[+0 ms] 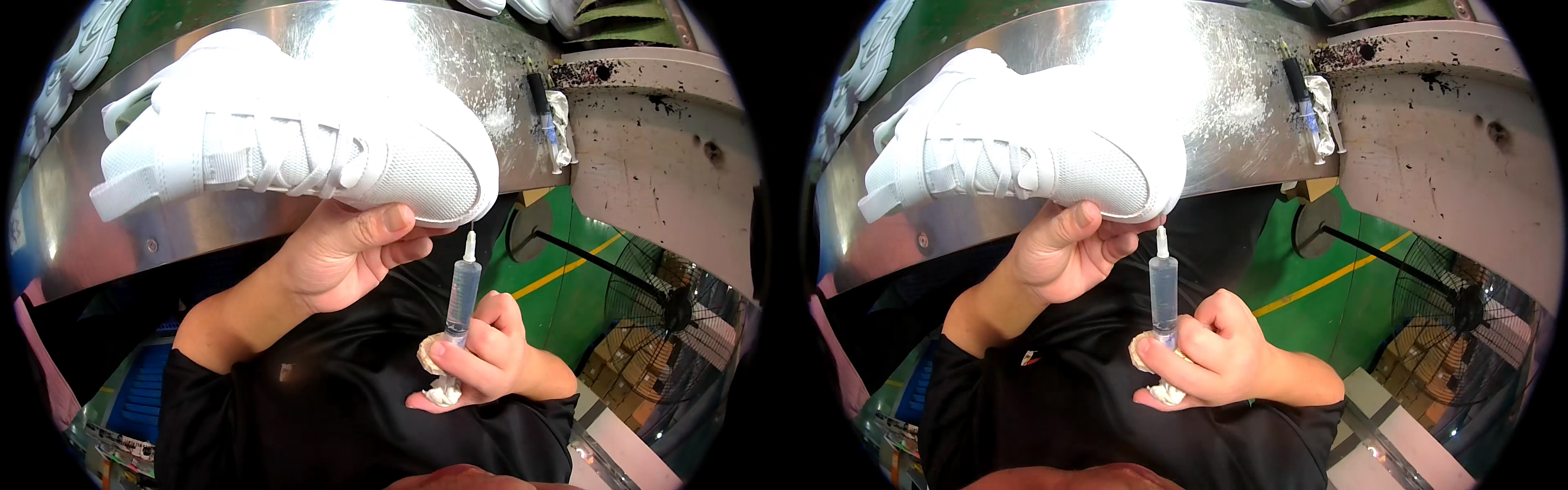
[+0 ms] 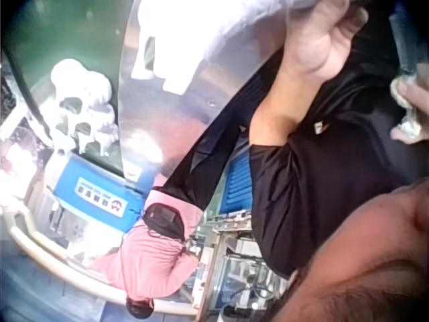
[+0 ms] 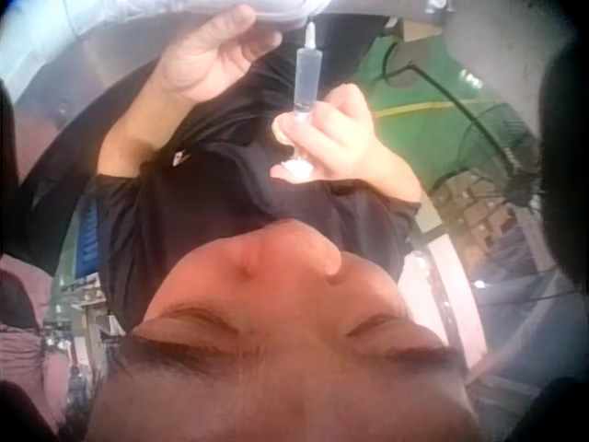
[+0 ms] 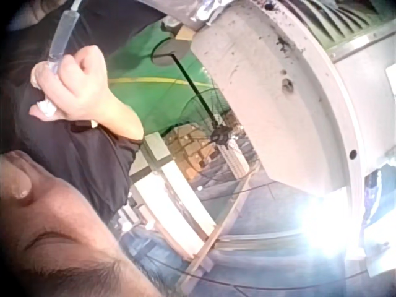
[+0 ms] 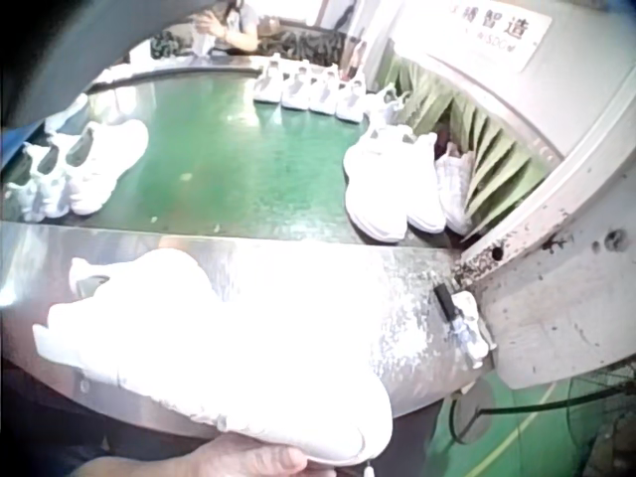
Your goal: The person repeatedly picks up white sneakers from a metal workbench, inserts a syringe into the shoe's side seam, and injects a clear liquid. After each injection, the shoe is placed back on the bench. The process is repeated for multiple shoes in a factory setting.
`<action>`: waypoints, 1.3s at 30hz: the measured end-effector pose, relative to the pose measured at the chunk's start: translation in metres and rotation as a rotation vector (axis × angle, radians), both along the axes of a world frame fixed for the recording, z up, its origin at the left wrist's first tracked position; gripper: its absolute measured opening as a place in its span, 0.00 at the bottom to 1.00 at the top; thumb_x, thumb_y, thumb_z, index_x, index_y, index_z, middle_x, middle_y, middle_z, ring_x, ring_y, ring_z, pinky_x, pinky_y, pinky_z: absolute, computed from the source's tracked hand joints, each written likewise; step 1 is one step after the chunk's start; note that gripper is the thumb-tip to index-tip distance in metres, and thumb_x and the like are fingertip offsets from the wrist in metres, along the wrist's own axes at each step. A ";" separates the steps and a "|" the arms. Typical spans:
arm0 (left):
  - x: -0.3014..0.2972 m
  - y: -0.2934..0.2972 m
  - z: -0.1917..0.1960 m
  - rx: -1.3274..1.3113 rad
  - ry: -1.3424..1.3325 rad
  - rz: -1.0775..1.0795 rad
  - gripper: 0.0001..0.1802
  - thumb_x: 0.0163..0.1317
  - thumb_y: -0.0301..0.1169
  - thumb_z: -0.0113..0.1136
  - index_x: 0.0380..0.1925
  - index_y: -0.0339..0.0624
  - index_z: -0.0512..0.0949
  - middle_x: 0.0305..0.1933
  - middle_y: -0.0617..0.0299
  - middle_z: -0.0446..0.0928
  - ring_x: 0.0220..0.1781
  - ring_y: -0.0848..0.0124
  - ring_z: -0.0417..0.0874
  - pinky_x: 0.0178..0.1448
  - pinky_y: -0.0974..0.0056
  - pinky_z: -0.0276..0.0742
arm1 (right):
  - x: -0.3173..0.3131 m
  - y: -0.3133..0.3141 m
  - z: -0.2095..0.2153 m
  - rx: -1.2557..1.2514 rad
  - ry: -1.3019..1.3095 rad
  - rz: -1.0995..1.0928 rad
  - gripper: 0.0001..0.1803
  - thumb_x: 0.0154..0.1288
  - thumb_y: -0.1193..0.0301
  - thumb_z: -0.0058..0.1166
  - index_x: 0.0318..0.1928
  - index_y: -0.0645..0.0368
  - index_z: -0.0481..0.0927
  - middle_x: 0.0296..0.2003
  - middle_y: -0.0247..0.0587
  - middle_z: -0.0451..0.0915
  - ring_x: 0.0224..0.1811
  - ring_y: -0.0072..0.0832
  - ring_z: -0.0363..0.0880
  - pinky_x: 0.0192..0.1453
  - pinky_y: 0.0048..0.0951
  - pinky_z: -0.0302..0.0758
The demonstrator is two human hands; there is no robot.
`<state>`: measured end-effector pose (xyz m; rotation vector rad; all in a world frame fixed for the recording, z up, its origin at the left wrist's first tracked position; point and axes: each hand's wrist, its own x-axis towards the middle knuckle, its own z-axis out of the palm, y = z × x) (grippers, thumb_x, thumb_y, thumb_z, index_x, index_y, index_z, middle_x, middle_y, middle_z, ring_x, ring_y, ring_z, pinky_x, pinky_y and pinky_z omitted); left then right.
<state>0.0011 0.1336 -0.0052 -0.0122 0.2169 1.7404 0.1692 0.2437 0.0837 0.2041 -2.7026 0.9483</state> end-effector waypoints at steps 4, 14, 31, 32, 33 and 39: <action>-0.002 0.003 0.013 -0.069 -0.034 -0.028 0.17 0.62 0.28 0.58 0.52 0.40 0.73 0.50 0.58 0.78 0.53 0.69 0.79 0.50 0.70 0.81 | 0.001 -0.001 -0.004 0.066 0.019 -0.017 0.26 0.46 0.55 0.66 0.44 0.55 0.78 0.22 0.28 0.67 0.20 0.24 0.55 0.25 0.24 0.54; 0.002 -0.015 -0.003 0.047 -0.149 0.032 0.20 0.60 0.22 0.57 0.54 0.35 0.72 0.55 0.51 0.75 0.55 0.59 0.78 0.56 0.56 0.77 | 0.005 0.003 0.000 0.078 0.173 -0.076 0.32 0.46 0.47 0.67 0.45 0.54 0.71 0.29 0.33 0.67 0.25 0.30 0.61 0.32 0.32 0.58; 0.000 -0.174 0.009 -0.473 -0.008 0.309 0.41 0.52 0.29 0.63 0.64 0.28 0.55 0.61 0.47 0.68 0.62 0.56 0.71 0.67 0.55 0.64 | -0.074 0.070 -0.087 0.046 0.148 -0.244 0.46 0.36 0.43 0.70 0.53 0.57 0.70 0.43 0.43 0.66 0.45 0.38 0.63 0.49 0.37 0.64; -0.004 -0.172 0.013 -0.490 0.037 0.319 0.41 0.51 0.29 0.63 0.64 0.28 0.55 0.61 0.47 0.68 0.62 0.56 0.72 0.67 0.55 0.65 | -0.075 0.072 -0.088 0.054 0.151 -0.257 0.46 0.36 0.43 0.70 0.53 0.57 0.70 0.43 0.43 0.66 0.45 0.38 0.63 0.49 0.37 0.64; -0.009 -0.166 0.015 -0.490 0.083 0.327 0.42 0.51 0.30 0.64 0.63 0.28 0.55 0.61 0.47 0.69 0.62 0.56 0.72 0.67 0.55 0.65 | -0.078 0.075 -0.087 0.041 0.170 -0.267 0.45 0.35 0.45 0.71 0.52 0.58 0.71 0.43 0.44 0.66 0.45 0.39 0.63 0.50 0.37 0.63; -0.089 -0.102 0.025 -0.561 0.562 0.256 0.43 0.48 0.30 0.68 0.61 0.25 0.57 0.60 0.47 0.69 0.61 0.58 0.73 0.66 0.56 0.67 | -0.086 0.083 -0.087 0.014 0.172 -0.315 0.44 0.33 0.47 0.72 0.51 0.57 0.72 0.41 0.44 0.65 0.42 0.39 0.62 0.47 0.38 0.64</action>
